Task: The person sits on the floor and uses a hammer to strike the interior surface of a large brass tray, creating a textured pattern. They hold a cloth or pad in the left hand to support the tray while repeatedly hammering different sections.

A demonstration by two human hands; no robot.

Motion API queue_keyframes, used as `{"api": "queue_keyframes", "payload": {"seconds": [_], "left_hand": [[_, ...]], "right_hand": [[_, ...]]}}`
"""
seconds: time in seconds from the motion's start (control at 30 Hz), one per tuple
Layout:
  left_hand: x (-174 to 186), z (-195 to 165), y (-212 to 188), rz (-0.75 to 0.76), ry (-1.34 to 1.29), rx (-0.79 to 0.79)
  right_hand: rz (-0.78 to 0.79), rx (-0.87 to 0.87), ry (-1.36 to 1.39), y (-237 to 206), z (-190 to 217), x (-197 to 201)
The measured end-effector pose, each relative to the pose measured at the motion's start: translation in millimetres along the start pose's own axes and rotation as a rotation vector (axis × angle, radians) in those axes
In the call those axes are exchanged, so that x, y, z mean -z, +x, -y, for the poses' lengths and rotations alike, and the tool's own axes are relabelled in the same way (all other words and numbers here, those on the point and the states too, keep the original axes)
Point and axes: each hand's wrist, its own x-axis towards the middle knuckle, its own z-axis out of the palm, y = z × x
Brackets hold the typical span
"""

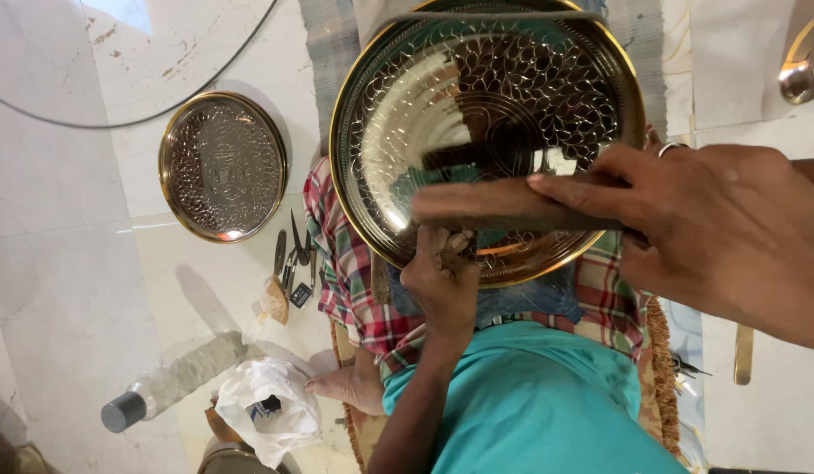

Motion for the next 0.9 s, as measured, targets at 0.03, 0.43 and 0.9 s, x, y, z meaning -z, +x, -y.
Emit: {"api": "queue_keyframes", "payload": {"seconds": [0.03,0.43,0.9], "left_hand": [[0,-1,0,-0.016,-0.025,-0.012],[-5,5,-2,-0.101,0.028,-0.076],[17,16,22,0.348,-0.021,-0.125]], "right_hand": [[0.005,0.014,0.009,1,3,3],[-0.034,0.003,0.061,0,7,-4],[-0.307,-0.039,0.453,-21,-3,-73]]}}
